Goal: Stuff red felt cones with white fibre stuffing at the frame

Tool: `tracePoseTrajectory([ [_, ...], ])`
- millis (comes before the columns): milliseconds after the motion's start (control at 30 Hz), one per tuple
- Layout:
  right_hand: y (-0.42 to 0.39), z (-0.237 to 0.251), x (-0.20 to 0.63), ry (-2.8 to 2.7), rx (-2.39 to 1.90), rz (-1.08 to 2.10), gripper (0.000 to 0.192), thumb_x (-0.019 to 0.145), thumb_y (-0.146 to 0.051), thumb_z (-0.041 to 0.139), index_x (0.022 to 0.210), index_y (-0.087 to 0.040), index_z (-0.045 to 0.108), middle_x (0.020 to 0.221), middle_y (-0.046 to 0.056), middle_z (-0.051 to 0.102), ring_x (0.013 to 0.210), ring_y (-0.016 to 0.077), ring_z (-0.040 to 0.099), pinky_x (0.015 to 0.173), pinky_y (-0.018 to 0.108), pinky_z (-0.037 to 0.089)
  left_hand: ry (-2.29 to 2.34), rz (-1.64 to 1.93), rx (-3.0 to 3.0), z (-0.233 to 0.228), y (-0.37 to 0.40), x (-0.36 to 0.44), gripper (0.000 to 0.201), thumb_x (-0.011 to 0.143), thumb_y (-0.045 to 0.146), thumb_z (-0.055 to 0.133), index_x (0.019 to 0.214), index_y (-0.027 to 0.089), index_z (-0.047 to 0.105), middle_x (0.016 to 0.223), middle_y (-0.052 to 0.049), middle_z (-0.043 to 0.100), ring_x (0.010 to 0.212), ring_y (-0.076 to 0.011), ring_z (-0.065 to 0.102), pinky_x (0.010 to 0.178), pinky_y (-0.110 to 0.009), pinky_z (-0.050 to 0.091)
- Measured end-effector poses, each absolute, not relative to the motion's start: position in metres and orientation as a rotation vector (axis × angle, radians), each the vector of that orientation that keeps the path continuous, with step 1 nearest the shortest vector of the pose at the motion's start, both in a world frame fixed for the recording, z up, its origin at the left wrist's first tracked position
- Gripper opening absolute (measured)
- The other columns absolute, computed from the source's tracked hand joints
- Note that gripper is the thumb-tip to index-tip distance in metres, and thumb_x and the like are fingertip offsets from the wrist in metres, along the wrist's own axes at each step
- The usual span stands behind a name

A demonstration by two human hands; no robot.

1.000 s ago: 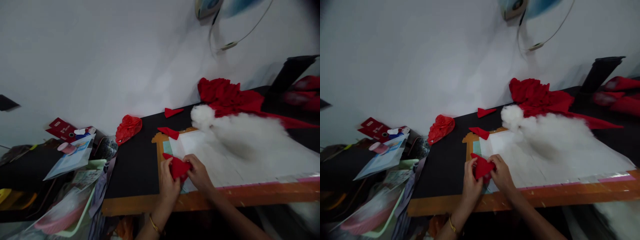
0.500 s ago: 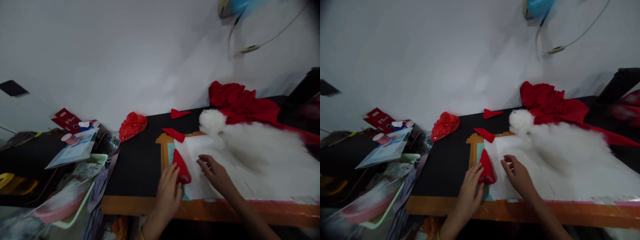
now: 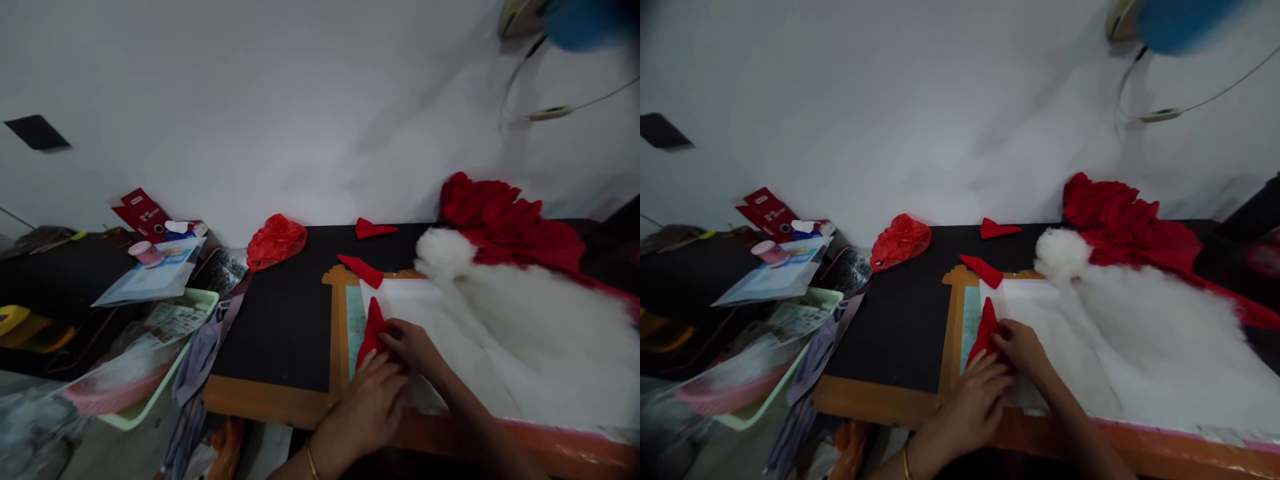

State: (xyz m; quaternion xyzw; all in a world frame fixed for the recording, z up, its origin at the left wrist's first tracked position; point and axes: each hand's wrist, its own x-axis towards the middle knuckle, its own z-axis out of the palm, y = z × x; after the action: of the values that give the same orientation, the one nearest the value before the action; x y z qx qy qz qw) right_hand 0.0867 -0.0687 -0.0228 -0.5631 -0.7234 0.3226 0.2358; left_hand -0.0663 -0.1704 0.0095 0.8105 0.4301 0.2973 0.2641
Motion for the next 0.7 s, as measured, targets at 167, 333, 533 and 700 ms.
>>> tracePoseTrajectory([
  [167,-0.087,0.005,0.099,-1.76,-1.382,0.737,0.018,0.084,-0.037,0.053,0.084,-0.021,0.062,0.073,0.001,0.065,0.063,0.0169,0.057,0.059,0.027,0.045,1.376,1.148,1.938,0.004,-0.179,-0.105,0.032,0.09,0.011,0.045,0.114,0.023,0.061,0.117,-0.008,0.066,0.119,-0.0217,0.054,0.103,-0.042,0.047],
  [333,-0.107,-0.001,0.117,-1.671,-1.364,0.347,0.006,0.081,-0.026,0.055,0.085,-0.023,0.059,0.077,0.002,0.061,0.063,0.0164,0.053,0.059,0.028,0.044,1.499,1.208,1.902,-0.015,-0.182,-0.132,0.027,0.092,0.014,0.043,0.105,0.023,0.065,0.107,-0.008,0.069,0.106,-0.022,0.061,0.091,-0.04,0.053],
  [533,-0.098,-0.018,0.132,-1.59,-1.569,0.494,0.017,0.086,-0.036,0.054,0.084,-0.02,0.059,0.066,0.0,0.059,0.058,0.0165,0.052,0.055,0.028,0.042,1.533,1.187,2.002,-0.028,-0.186,-0.138,0.026,0.092,0.018,0.046,0.105,0.024,0.068,0.108,-0.009,0.07,0.104,-0.0223,0.065,0.088,-0.037,0.056],
  [700,-0.087,0.015,0.128,-1.535,-1.541,0.517,0.011,0.085,-0.029,0.053,0.079,-0.02,0.058,0.066,0.0,0.059,0.06,0.015,0.052,0.057,0.026,0.042,1.476,1.295,2.097,-0.053,-0.178,-0.145,0.026,0.088,0.017,0.051,0.105,0.025,0.069,0.108,-0.007,0.072,0.103,-0.0221,0.066,0.086,-0.034,0.056],
])
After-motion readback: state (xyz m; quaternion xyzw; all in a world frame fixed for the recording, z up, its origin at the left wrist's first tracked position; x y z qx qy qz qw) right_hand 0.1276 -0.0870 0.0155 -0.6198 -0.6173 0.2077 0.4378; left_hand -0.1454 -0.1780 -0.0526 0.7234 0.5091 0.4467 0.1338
